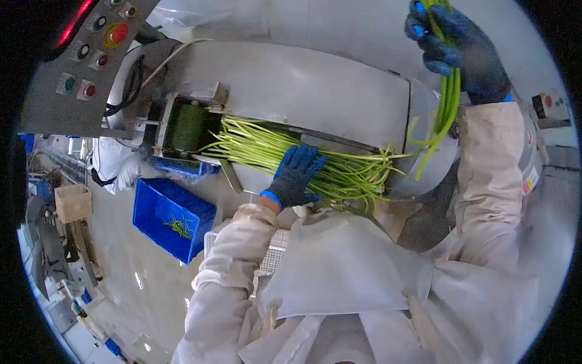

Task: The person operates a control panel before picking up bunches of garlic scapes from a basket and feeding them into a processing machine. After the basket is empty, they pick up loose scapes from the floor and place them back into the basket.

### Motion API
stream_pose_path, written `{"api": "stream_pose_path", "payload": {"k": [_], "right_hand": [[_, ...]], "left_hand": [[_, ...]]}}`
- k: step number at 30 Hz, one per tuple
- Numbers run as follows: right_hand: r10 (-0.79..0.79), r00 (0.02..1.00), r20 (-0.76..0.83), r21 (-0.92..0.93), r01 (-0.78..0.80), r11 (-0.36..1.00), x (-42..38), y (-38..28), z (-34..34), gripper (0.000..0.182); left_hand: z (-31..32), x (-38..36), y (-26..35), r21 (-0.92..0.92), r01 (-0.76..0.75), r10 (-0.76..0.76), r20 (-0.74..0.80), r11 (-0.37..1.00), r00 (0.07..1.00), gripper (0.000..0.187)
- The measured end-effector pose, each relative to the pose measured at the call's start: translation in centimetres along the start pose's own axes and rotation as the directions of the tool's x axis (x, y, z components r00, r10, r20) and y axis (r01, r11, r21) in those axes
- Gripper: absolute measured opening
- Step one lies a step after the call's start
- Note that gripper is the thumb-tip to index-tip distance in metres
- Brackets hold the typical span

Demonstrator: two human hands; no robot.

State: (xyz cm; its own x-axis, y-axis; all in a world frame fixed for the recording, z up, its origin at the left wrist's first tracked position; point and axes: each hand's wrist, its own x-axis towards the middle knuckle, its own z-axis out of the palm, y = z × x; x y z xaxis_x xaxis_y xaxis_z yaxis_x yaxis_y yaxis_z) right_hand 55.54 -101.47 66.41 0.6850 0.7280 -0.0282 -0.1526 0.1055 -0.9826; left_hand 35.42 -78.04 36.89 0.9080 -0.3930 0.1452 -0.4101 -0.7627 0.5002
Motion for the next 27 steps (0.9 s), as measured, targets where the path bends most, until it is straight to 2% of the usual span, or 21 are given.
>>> {"api": "stream_pose_path", "payload": {"k": [2,3,4,6,8,9,12,13,14,15,16,18,19,20,22,23,24,26,27], "right_hand": [[-0.002,0.999,-0.036,-0.052,0.000,0.999,-1.1,-0.7,0.3,0.030],[-0.008,0.999,-0.051,-0.069,0.004,0.998,-1.6,-0.9,0.4,0.030],[0.009,0.995,-0.100,-0.119,-0.021,0.993,-2.5,-1.0,0.3,0.030],[0.043,0.985,-0.170,-0.167,-0.072,0.983,-4.7,-1.0,0.1,0.029],[0.089,0.878,-0.470,-0.251,-0.230,0.940,-7.2,-0.8,-0.4,0.028],[0.085,0.870,-0.485,-0.250,-0.231,0.940,-8.4,-0.7,-0.9,0.028],[0.087,0.896,-0.435,-0.255,-0.215,0.943,-12.0,-0.2,-2.2,0.028],[0.119,0.860,-0.496,-0.292,-0.294,0.910,-13.1,-0.1,-2.3,0.027],[0.152,0.816,-0.557,-0.315,-0.378,0.871,-14.3,0.2,-2.1,0.027],[0.116,0.737,-0.666,-0.302,-0.409,0.861,-15.0,0.8,-1.2,0.026],[0.113,0.727,-0.677,-0.294,-0.408,0.864,-15.4,0.8,-0.9,0.026],[0.221,0.726,-0.651,-0.216,-0.457,0.863,-16.8,1.0,-0.2,0.025],[0.227,0.713,-0.664,-0.201,-0.462,0.864,-17.9,1.5,-0.3,0.025],[0.190,0.706,-0.682,-0.222,-0.448,0.866,-19.0,2.2,-0.6,0.026],[0.148,0.692,-0.706,-0.243,-0.433,0.868,-20.5,2.7,-0.6,0.026],[0.194,0.670,-0.717,-0.221,-0.482,0.848,-21.0,2.8,-0.1,0.026],[0.235,0.649,-0.724,-0.202,-0.525,0.827,-21.3,3.0,0.3,0.026],[0.178,0.667,-0.723,-0.231,-0.476,0.849,-21.8,4.0,0.6,0.026],[0.203,0.705,-0.680,-0.210,-0.452,0.867,-21.3,4.1,1.4,0.025]], "left_hand": [[0.4,0.0,-2.0,0.135,-0.138,0.119,0.139,0.981,0.983,0.087],[1.2,0.3,-3.2,0.108,-0.125,0.118,0.074,0.986,0.990,0.084],[1.1,0.6,-3.8,0.093,-0.141,0.134,0.085,0.986,0.987,0.084],[0.5,0.8,-5.7,0.126,-0.102,0.105,-0.023,0.987,0.994,0.075],[-0.5,0.8,-8.2,0.227,-0.027,0.012,0.069,0.974,0.998,0.070],[-0.9,0.3,-9.2,0.214,-0.032,0.032,0.008,0.976,0.999,0.069],[-2.5,-0.3,-9.5,0.328,0.044,-0.059,0.036,0.944,0.998,0.064],[-2.7,0.0,-8.9,0.330,0.026,-0.044,0.046,0.944,0.998,0.064],[-2.9,0.0,-8.1,0.413,0.126,-0.179,0.092,0.902,0.979,0.063],[-3.2,0.2,-7.3,0.499,0.215,-0.314,0.123,0.840,0.941,0.063],[-2.7,0.2,-7.2,0.502,0.199,-0.301,0.131,0.841,0.945,0.063],[-1.9,-0.3,-6.3,0.553,0.342,-0.399,-0.020,0.759,0.917,0.065],[-2.1,-0.6,-5.3,0.503,0.356,-0.375,-0.066,0.788,0.925,0.069],[-2.3,-1.3,-4.2,0.504,0.339,-0.365,-0.049,0.794,0.930,0.069],[-3.8,-2.0,-1.1,0.215,0.406,-0.375,-0.173,0.888,0.911,0.073],[-3.5,-3.0,-0.4,0.155,0.430,-0.409,-0.148,0.889,0.900,0.081],[-2.3,-4.1,-0.1,0.160,0.423,-0.403,-0.146,0.892,0.904,0.081],[1.8,-6.4,-0.2,-0.189,0.453,-0.490,-0.283,0.871,0.824,0.082],[3.6,-7.0,-0.7,-0.391,0.502,-0.611,-0.233,0.771,0.757,0.082]]}}
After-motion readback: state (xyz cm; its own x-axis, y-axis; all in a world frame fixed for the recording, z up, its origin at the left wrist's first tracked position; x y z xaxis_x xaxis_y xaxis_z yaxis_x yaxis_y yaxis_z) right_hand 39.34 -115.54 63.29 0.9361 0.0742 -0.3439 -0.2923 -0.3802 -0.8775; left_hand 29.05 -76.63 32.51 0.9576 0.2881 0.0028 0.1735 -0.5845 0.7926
